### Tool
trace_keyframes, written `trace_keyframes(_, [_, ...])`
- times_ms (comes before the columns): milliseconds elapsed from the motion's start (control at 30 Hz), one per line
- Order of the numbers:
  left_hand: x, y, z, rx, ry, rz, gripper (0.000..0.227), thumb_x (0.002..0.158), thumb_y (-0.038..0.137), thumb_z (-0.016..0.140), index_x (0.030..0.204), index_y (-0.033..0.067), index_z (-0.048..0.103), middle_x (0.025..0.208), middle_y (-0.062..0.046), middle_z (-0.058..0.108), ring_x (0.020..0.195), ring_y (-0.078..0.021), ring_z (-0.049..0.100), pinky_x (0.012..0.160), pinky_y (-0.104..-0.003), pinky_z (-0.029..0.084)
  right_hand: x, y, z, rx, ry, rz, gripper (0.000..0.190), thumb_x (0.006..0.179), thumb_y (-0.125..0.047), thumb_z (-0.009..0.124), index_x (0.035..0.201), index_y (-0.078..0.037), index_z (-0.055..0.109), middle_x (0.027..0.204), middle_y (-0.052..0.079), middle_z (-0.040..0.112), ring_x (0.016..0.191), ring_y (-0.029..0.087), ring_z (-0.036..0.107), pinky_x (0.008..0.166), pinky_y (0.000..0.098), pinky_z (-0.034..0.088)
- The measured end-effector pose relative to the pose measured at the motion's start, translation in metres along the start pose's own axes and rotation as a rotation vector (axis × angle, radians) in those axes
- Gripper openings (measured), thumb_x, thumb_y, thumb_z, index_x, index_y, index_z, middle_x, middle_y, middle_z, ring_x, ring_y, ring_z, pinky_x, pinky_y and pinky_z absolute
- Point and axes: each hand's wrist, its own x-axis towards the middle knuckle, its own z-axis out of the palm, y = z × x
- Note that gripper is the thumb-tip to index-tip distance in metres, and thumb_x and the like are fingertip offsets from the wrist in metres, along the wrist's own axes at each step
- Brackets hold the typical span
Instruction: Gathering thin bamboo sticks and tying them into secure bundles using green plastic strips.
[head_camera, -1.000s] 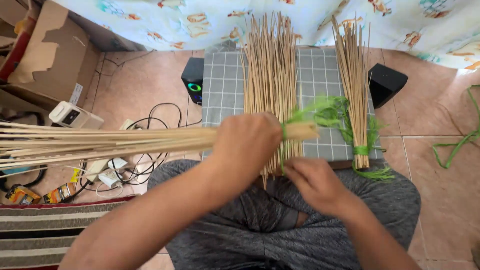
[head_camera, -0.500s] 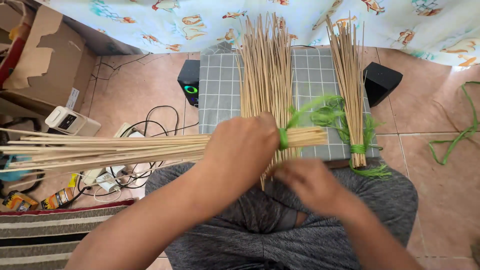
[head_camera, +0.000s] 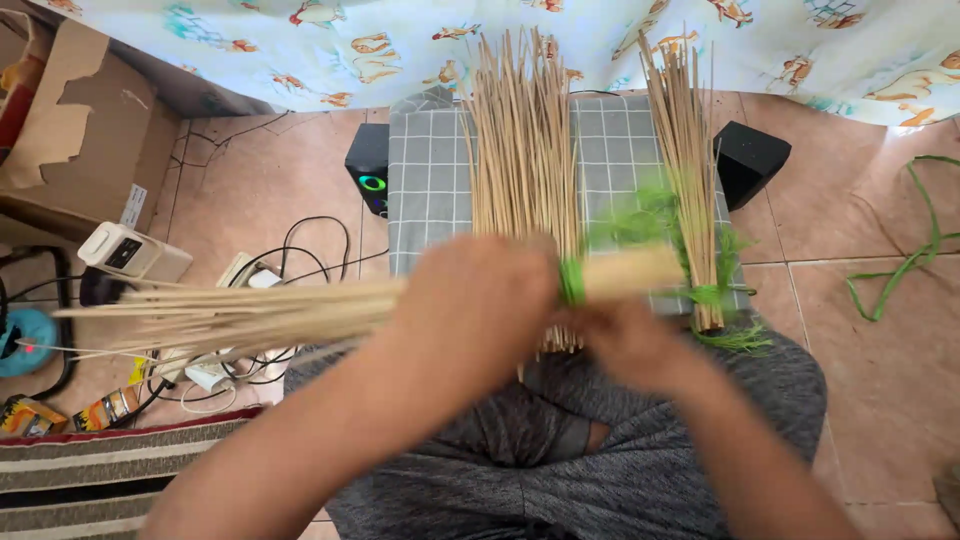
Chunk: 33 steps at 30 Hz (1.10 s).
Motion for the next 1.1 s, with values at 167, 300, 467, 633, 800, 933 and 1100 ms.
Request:
trace_keyframes(167, [0.011, -0.021, 0.041, 0.163, 0.144, -0.201, 0.015, 0.087, 0.014, 0.063, 0.073, 0.0091, 0.064, 0.06, -0.013, 0.067, 0.047, -0.0317, 0.066, 0.041, -0.045, 0.051, -0.05, -0.047, 0.027, -0.409, 0.107, -0.202, 0.01, 0.091, -0.018, 0.063, 0.099, -0.012, 0.064, 0.078, 0.004, 0.075, 0.055, 0.03, 0.067, 0.05, 0.0411, 0.049])
trace_keyframes(300, [-0.001, -0.001, 0.079, 0.371, -0.035, -0.053, 0.014, 0.089, 0.017, 0.066, 0.076, 0.0122, 0.066, 0.061, -0.002, 0.065, 0.044, -0.0146, 0.058, 0.036, -0.033, 0.045, -0.058, -0.064, -0.02, -0.594, 0.31, -0.371, 0.024, 0.081, -0.006, 0.067, 0.105, -0.006, 0.071, 0.084, 0.005, 0.072, 0.057, 0.023, 0.061, 0.053, 0.0366, 0.048])
trace_keyframes(467, [-0.013, 0.026, 0.025, 0.185, 0.003, 0.188, 0.063, 0.08, 0.071, 0.077, 0.075, 0.0087, 0.066, 0.067, -0.005, 0.065, 0.048, -0.0168, 0.061, 0.039, -0.034, 0.048, -0.002, -0.021, -0.037, -0.273, 0.289, -0.288, 0.015, 0.083, -0.012, 0.075, 0.097, -0.009, 0.079, 0.068, 0.002, 0.067, 0.05, 0.013, 0.048, 0.049, 0.0279, 0.038])
trace_keyframes(633, [0.014, -0.015, 0.012, 0.045, 0.084, -0.136, 0.016, 0.08, -0.002, 0.062, 0.066, 0.0018, 0.069, 0.049, -0.01, 0.058, 0.045, -0.0299, 0.065, 0.036, -0.046, 0.05, -0.018, -0.034, 0.027, -0.218, 0.225, -0.161, 0.024, 0.1, -0.015, 0.057, 0.108, -0.003, 0.076, 0.091, 0.016, 0.082, 0.078, 0.03, 0.08, 0.067, 0.0381, 0.063])
trace_keyframes(800, [0.002, -0.02, 0.105, 0.335, 0.175, -0.026, 0.01, 0.074, 0.001, 0.064, 0.068, 0.0073, 0.068, 0.052, -0.004, 0.055, 0.047, -0.0245, 0.062, 0.039, -0.041, 0.045, -0.046, -0.063, -0.004, -0.745, 0.253, -0.277, 0.022, 0.101, -0.026, 0.05, 0.103, -0.018, 0.07, 0.063, -0.004, 0.068, 0.046, 0.014, 0.063, 0.046, 0.0266, 0.052])
trace_keyframes(933, [-0.02, 0.014, 0.116, 0.431, 0.221, 0.155, 0.016, 0.074, 0.001, 0.057, 0.081, -0.0033, 0.07, 0.059, -0.009, 0.054, 0.05, -0.0282, 0.058, 0.047, -0.042, 0.042, -0.014, -0.074, -0.053, -0.427, 0.136, -0.267, 0.016, 0.092, -0.014, 0.067, 0.082, -0.01, 0.078, 0.057, 0.004, 0.072, 0.047, 0.021, 0.068, 0.05, 0.0303, 0.056])
trace_keyframes(1100, [-0.024, 0.019, 0.044, 0.254, 0.167, 0.157, 0.019, 0.082, 0.007, 0.048, 0.085, 0.0002, 0.066, 0.062, -0.01, 0.06, 0.053, -0.0299, 0.065, 0.049, -0.042, 0.047, 0.034, -0.011, -0.042, 0.156, 0.019, -0.098, 0.011, 0.089, -0.009, 0.072, 0.084, -0.003, 0.08, 0.071, 0.009, 0.075, 0.065, 0.015, 0.061, 0.064, 0.0355, 0.053])
